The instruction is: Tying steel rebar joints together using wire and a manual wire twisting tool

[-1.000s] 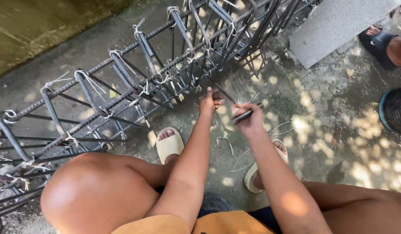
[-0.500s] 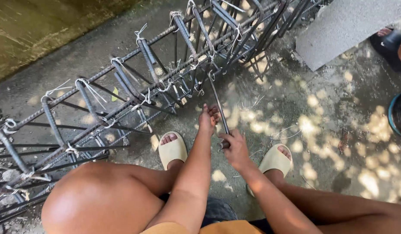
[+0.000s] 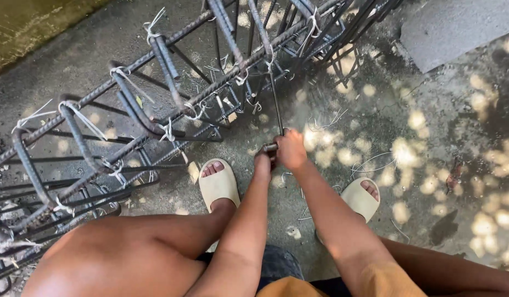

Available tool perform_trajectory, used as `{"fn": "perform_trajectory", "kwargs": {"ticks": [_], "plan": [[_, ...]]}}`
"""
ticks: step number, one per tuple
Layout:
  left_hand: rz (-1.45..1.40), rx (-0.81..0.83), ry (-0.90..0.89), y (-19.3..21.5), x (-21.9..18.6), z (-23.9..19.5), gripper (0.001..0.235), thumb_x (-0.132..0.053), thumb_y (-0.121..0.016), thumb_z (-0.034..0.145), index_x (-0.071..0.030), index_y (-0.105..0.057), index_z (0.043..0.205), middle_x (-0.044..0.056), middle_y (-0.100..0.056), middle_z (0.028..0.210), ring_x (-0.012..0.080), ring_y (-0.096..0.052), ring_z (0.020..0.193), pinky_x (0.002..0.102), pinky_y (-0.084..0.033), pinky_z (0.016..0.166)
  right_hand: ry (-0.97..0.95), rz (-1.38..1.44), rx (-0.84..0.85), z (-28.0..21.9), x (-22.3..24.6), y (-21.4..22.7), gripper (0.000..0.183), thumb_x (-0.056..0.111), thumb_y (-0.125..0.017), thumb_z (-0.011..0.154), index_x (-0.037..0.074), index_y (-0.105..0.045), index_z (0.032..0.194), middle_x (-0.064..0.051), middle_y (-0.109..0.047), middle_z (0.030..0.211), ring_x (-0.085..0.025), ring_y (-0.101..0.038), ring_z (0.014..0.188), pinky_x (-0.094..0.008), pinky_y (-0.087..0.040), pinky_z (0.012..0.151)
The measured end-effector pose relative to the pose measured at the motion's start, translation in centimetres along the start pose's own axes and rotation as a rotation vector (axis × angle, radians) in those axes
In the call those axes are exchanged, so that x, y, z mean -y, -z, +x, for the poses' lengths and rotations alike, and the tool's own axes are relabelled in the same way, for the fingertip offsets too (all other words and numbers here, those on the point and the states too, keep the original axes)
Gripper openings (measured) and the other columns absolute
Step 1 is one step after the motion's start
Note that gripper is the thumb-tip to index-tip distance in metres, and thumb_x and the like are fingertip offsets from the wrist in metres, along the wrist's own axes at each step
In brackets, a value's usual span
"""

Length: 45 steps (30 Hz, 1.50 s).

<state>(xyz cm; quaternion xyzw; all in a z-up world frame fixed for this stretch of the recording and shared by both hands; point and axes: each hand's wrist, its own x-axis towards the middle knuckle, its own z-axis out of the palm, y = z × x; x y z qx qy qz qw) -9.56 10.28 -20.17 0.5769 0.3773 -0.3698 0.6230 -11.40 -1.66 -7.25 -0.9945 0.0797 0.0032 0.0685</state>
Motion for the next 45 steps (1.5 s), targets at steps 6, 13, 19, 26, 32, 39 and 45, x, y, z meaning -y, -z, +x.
{"fn": "perform_trajectory", "kwargs": {"ticks": [6,13,19,26,32,39,45], "plan": [[-0.031,0.082,-0.108,0.3,-0.7,-3.2,0.034,-0.036,-0.051,0.097,-0.010,-0.073,0.097,0.009,-0.075,0.073,0.0174,-0.070,0.054,0.029,-0.055,0.044,0.071,0.239,-0.233,0.8,0.1,3.4,0.027,0.016,-0.080,0.055,0.017,-0.065,0.078,-0.010,-0.051,0.092,-0.037,-0.054,0.088,-0.049,-0.042,0.074],[0.075,0.046,-0.147,1.3,0.4,-3.6,0.037,-0.036,-0.054,0.098,-0.007,-0.076,0.107,0.015,-0.073,0.076,0.0267,-0.070,0.061,0.038,-0.057,0.055,0.033,0.341,-0.278,1.3,2.8,4.1,0.015,0.018,-0.077,0.067,0.024,-0.066,0.074,-0.005,-0.053,0.092,-0.031,-0.055,0.095,-0.044,-0.043,0.080],[0.092,0.035,-0.173,1.6,1.8,-2.1,0.034,-0.035,-0.055,0.095,-0.010,-0.077,0.091,0.012,-0.073,0.071,0.0224,-0.069,0.053,0.031,-0.056,0.046,0.065,0.116,-0.208,1.6,1.5,3.3,0.015,0.021,-0.070,0.069,0.024,-0.067,0.084,-0.002,-0.049,0.097,-0.025,-0.048,0.098,-0.039,-0.036,0.087],[0.277,0.030,-0.222,2.3,1.9,-2.6,0.032,-0.033,-0.059,0.092,-0.008,-0.079,0.093,0.015,-0.075,0.079,0.0289,-0.072,0.071,0.040,-0.055,0.060,0.110,0.219,-0.225,1.2,0.8,3.1,0.015,0.013,-0.073,0.065,0.023,-0.066,0.075,-0.004,-0.051,0.088,-0.029,-0.054,0.089,-0.042,-0.045,0.074],[0.944,-0.309,-0.797,3.3,1.0,-4.4,0.036,-0.030,-0.069,0.083,0.000,-0.076,0.101,0.022,-0.073,0.087,0.0410,-0.070,0.089,0.048,-0.056,0.082,0.259,0.129,-0.008,-2.1,-5.3,7.0,0.027,0.020,-0.079,0.058,0.021,-0.067,0.082,-0.005,-0.057,0.091,-0.030,-0.061,0.091,-0.050,-0.048,0.088],[0.301,-0.102,-1.141,-3.8,-11.1,-19.5,0.029,-0.023,-0.063,0.100,-0.002,-0.069,0.081,0.020,-0.065,0.072,0.0198,-0.060,0.074,0.036,-0.047,0.072,-0.027,0.139,0.185,-12.6,-5.9,-0.7,0.041,0.022,-0.083,0.064,0.016,-0.068,0.102,-0.007,-0.058,0.114,-0.029,-0.056,0.115,-0.057,-0.046,0.104],[1.478,0.032,-2.052,-10.3,-23.7,-29.7,0.021,-0.027,-0.066,0.086,-0.012,-0.074,0.098,0.003,-0.061,0.105,0.0314,-0.066,0.067,0.047,-0.054,0.057,-0.377,0.542,0.036,-13.4,1.9,-0.1,0.037,0.025,-0.071,0.076,0.032,-0.070,0.113,0.001,-0.064,0.101,-0.026,-0.067,0.105,-0.050,-0.054,0.094]]}}
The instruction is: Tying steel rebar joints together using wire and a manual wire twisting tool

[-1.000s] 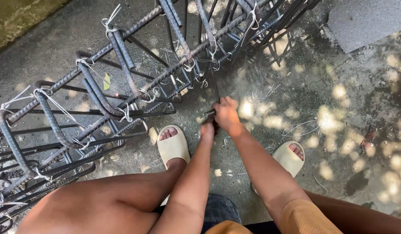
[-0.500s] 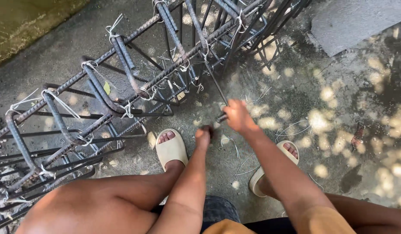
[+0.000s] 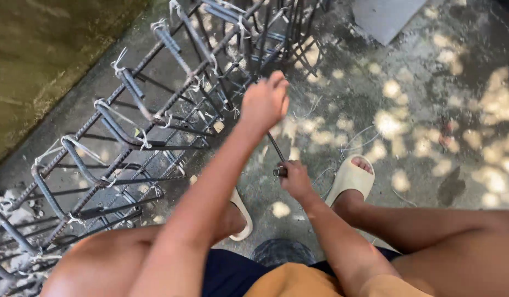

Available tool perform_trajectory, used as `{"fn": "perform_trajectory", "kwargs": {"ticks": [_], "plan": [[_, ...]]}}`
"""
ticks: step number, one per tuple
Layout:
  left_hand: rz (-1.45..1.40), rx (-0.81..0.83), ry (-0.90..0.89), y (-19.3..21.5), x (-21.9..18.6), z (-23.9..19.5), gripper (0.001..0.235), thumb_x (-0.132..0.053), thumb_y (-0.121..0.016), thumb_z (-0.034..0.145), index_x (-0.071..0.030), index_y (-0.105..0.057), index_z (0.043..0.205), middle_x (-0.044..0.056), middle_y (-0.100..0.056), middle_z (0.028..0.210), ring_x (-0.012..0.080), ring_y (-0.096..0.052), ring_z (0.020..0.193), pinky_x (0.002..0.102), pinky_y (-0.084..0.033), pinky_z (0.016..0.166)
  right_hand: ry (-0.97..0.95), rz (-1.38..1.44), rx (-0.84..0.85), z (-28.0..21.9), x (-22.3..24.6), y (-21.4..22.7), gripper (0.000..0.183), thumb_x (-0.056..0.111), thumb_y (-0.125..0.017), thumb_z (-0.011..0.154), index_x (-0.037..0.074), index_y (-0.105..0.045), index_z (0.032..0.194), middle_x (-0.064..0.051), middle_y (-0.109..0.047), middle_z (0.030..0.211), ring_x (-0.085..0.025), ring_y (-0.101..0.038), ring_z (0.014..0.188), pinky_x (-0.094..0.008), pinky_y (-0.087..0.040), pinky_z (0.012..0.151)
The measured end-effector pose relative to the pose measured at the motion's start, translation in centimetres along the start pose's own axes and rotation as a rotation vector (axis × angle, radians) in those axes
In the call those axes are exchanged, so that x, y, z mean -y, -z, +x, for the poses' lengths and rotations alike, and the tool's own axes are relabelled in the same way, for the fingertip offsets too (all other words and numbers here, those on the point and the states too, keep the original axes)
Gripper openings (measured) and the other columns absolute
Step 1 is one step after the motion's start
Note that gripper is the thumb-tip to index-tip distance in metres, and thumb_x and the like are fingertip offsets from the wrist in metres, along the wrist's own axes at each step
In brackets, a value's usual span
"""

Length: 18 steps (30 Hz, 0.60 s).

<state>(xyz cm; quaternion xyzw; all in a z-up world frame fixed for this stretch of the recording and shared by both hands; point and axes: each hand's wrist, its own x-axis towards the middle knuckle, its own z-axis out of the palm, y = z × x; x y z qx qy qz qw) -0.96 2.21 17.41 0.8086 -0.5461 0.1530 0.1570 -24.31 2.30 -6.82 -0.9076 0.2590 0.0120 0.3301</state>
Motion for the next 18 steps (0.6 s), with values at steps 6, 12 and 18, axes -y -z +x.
{"fn": "perform_trajectory", "kwargs": {"ticks": [6,12,18], "plan": [[0.050,0.526,0.478,-4.5,8.8,-1.6,0.061,-0.021,-0.048,0.099,-0.035,-0.039,0.157,0.033,-0.059,0.113,0.0466,-0.066,0.084,0.053,-0.055,0.074,-0.596,0.746,-0.461,2.0,5.0,2.4,0.024,0.015,-0.069,0.083,-0.004,-0.076,0.097,-0.028,-0.070,0.079,-0.046,-0.072,0.082,-0.056,-0.050,0.068],[0.688,0.715,-0.086,-3.9,9.4,-0.5,0.052,-0.018,-0.048,0.100,-0.017,-0.051,0.153,-0.006,-0.021,0.171,0.0366,-0.072,0.090,0.048,-0.044,0.073,-0.674,1.629,-0.858,8.3,7.7,3.0,0.041,-0.004,-0.068,0.077,-0.005,-0.066,0.119,-0.011,-0.071,0.079,-0.012,-0.067,0.059,-0.024,-0.059,0.062],[0.707,0.799,-0.078,-3.6,10.3,-0.7,0.062,-0.016,-0.042,0.100,-0.014,-0.035,0.162,-0.006,-0.013,0.175,0.0417,-0.070,0.100,0.053,-0.044,0.083,-0.594,1.587,-0.400,6.0,19.5,6.4,0.007,0.006,-0.073,0.075,0.007,-0.070,0.069,-0.005,-0.063,0.058,-0.016,-0.059,0.047,-0.035,-0.047,0.047]]}}
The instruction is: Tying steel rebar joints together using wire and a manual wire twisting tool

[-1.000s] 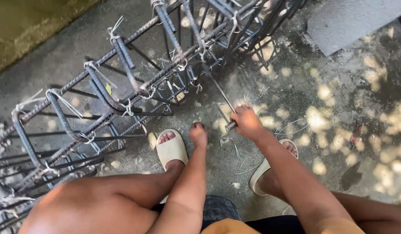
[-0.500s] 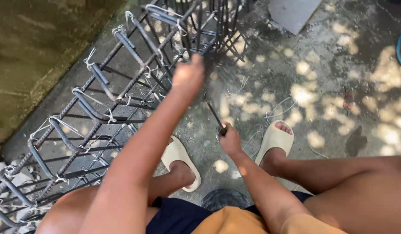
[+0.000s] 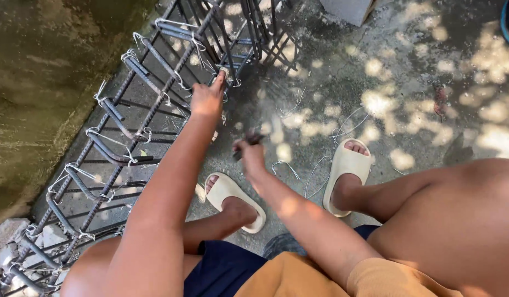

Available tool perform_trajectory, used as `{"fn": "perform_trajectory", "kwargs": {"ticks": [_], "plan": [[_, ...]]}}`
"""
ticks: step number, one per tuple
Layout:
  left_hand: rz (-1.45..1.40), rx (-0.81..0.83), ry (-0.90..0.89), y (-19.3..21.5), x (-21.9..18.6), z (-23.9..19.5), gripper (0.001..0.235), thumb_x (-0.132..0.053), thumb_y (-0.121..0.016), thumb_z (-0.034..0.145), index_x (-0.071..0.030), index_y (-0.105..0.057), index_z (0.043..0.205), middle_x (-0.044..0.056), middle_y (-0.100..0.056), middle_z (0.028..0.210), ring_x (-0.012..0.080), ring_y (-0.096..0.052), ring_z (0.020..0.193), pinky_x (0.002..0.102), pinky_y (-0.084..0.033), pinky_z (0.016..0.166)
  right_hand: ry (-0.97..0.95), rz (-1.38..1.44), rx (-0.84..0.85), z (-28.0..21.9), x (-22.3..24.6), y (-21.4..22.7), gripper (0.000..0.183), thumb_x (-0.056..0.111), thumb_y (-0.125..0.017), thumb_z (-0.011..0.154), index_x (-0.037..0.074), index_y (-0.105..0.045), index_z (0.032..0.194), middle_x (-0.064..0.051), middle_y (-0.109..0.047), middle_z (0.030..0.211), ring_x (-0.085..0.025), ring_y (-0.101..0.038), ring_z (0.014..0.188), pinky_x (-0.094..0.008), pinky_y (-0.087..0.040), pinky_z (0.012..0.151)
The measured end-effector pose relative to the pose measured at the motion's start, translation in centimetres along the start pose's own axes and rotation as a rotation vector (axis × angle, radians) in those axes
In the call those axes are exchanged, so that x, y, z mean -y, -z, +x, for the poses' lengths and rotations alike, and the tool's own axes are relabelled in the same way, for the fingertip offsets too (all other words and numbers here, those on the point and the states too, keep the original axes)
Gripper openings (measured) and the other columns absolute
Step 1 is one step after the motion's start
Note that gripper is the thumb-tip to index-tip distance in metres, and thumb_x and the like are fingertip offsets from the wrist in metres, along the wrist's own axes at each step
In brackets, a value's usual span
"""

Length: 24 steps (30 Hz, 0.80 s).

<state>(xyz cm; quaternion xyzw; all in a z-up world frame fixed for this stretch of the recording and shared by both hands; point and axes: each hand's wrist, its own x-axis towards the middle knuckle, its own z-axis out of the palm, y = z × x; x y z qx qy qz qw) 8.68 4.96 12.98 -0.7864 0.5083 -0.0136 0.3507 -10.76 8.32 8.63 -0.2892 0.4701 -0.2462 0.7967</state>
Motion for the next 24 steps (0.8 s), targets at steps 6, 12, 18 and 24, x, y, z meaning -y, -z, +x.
{"fn": "perform_trajectory", "kwargs": {"ticks": [6,12,18,24], "plan": [[-0.013,0.046,0.023,-1.9,-0.4,1.4,0.067,-0.014,-0.041,0.098,-0.012,-0.029,0.163,-0.005,-0.008,0.175,0.0438,-0.067,0.097,0.051,-0.041,0.076,0.030,0.007,-0.200,-4.7,6.4,-1.4,0.015,0.007,-0.070,0.082,0.006,-0.066,0.097,-0.001,-0.062,0.071,-0.009,-0.056,0.060,-0.026,-0.039,0.053],[0.020,0.065,0.041,-2.2,-0.7,1.8,0.067,-0.017,-0.040,0.099,-0.012,-0.025,0.164,-0.007,-0.004,0.175,0.0423,-0.065,0.097,0.050,-0.039,0.078,-0.075,0.034,0.141,-3.9,6.2,-2.7,0.014,0.011,-0.076,0.078,0.007,-0.065,0.070,-0.006,-0.058,0.050,-0.018,-0.056,0.041,-0.031,-0.041,0.046],[-0.084,0.083,0.046,1.3,-0.8,-0.6,0.058,-0.024,-0.044,0.104,-0.008,-0.039,0.159,-0.001,-0.010,0.175,0.0418,-0.066,0.106,0.054,-0.041,0.087,-0.055,0.172,0.036,0.0,5.8,0.2,0.034,-0.004,-0.075,0.075,-0.002,-0.064,0.107,-0.002,-0.054,0.064,-0.014,-0.054,0.053,-0.029,-0.045,0.051],[-1.039,-0.498,0.349,2.1,-5.4,-6.1,0.026,-0.006,-0.058,0.090,-0.005,-0.070,0.113,0.016,-0.065,0.109,0.0431,-0.072,0.098,0.047,-0.060,0.083,-0.026,0.078,0.123,-0.2,3.9,0.2,0.034,-0.006,-0.070,0.071,-0.006,-0.068,0.105,-0.005,-0.055,0.063,-0.014,-0.050,0.049,-0.027,-0.040,0.053]]}}
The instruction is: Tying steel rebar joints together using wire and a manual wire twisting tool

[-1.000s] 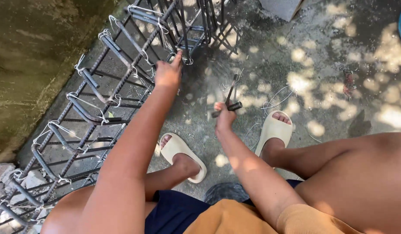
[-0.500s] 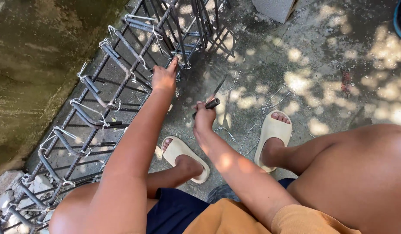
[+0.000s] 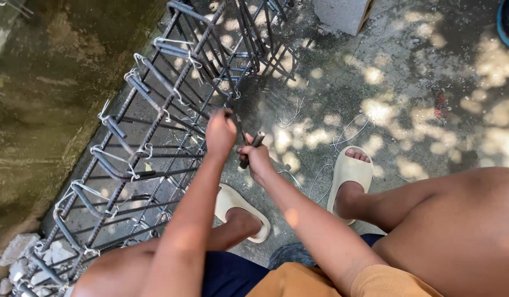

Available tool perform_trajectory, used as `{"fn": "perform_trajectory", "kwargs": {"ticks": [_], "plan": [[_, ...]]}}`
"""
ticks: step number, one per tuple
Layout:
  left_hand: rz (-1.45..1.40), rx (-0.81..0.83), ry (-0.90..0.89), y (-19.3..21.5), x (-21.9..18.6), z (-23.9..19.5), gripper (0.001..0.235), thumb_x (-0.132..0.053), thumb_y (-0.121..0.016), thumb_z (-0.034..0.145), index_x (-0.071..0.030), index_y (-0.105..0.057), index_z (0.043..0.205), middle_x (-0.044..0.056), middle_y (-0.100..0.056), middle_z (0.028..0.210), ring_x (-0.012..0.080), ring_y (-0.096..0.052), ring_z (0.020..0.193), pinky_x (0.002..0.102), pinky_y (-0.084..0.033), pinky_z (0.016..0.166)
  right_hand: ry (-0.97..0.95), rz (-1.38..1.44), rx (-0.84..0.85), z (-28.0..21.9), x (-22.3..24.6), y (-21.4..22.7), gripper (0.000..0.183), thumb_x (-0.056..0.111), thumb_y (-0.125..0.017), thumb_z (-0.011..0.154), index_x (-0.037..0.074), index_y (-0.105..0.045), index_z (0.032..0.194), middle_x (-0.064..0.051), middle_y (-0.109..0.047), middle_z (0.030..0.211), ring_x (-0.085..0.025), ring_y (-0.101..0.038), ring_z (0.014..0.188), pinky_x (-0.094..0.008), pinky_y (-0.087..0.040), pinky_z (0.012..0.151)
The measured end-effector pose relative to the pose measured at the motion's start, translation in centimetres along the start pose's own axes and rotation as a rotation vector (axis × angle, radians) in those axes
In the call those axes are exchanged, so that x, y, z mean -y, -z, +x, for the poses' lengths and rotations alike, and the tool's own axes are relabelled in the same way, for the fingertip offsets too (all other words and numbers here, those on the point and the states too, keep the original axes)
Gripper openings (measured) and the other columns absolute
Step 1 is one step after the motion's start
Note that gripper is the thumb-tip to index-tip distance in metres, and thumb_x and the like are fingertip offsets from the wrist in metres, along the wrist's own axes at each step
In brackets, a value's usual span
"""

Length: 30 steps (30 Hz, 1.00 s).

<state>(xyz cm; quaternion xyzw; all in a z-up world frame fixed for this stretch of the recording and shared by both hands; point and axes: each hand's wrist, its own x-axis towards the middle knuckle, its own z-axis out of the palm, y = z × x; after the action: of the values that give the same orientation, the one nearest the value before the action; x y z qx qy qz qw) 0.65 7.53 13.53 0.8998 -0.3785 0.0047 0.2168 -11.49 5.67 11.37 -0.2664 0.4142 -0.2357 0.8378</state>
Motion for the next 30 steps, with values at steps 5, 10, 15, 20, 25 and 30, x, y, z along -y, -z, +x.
{"fn": "perform_trajectory", "kwargs": {"ticks": [5,10,15,20,25,30], "plan": [[-0.497,0.103,0.492,-7.2,5.2,-3.1,0.030,-0.010,-0.052,0.092,-0.008,-0.070,0.116,0.012,-0.075,0.090,0.0323,-0.073,0.084,0.044,-0.057,0.075,-0.009,0.015,-0.062,-0.4,4.6,1.6,0.009,-0.002,-0.069,0.068,0.001,-0.070,0.077,-0.004,-0.051,0.051,-0.013,-0.045,0.042,-0.028,-0.036,0.048],[-0.463,0.453,0.407,-9.9,6.4,-4.9,0.033,-0.019,-0.053,0.095,-0.010,-0.073,0.119,0.011,-0.079,0.091,0.0219,-0.075,0.066,0.040,-0.059,0.070,0.055,0.069,-0.276,3.0,1.6,4.0,0.012,0.000,-0.071,0.067,0.006,-0.061,0.070,-0.008,-0.047,0.048,-0.017,-0.046,0.037,-0.033,-0.035,0.041],[0.399,1.122,-0.057,-7.8,5.2,-8.6,0.041,-0.037,-0.050,0.088,-0.020,-0.078,0.112,0.012,-0.077,0.113,0.0353,-0.072,0.113,0.056,-0.058,0.096,0.138,0.010,-0.400,3.4,-2.8,1.7,0.014,0.005,-0.068,0.076,0.012,-0.059,0.085,0.002,-0.052,0.059,-0.009,-0.051,0.050,-0.025,-0.036,0.052],[0.466,1.247,-0.239,4.0,1.1,-14.7,0.040,-0.034,-0.053,0.084,-0.010,-0.078,0.106,0.015,-0.077,0.105,0.0391,-0.073,0.105,0.057,-0.058,0.089,-0.023,-0.013,-0.131,-2.8,3.1,-2.5,0.013,0.008,-0.074,0.072,0.009,-0.063,0.067,-0.006,-0.052,0.048,-0.015,-0.052,0.042,-0.028,-0.037,0.043],[0.192,1.117,-0.269,15.0,-2.8,-18.7,0.041,-0.042,-0.051,0.097,-0.009,-0.074,0.087,0.018,-0.071,0.086,0.0474,-0.061,0.071,0.053,-0.049,0.066,-0.118,0.041,-0.060,3.0,1.4,2.1,0.027,0.001,-0.062,0.093,0.005,-0.061,0.119,-0.001,-0.059,0.071,-0.006,-0.050,0.050,-0.020,-0.044,0.047],[0.111,0.995,-0.266,13.9,-3.5,-24.7,0.034,-0.033,-0.072,0.089,-0.004,-0.070,0.108,0.016,-0.072,0.104,0.0430,-0.065,0.095,0.046,-0.052,0.083,-0.140,-0.612,0.011,6.8,4.3,5.6,0.012,0.017,-0.074,0.087,0.008,-0.071,0.094,0.000,-0.061,0.066,-0.008,-0.046,0.044,-0.025,-0.031,0.039]]}}
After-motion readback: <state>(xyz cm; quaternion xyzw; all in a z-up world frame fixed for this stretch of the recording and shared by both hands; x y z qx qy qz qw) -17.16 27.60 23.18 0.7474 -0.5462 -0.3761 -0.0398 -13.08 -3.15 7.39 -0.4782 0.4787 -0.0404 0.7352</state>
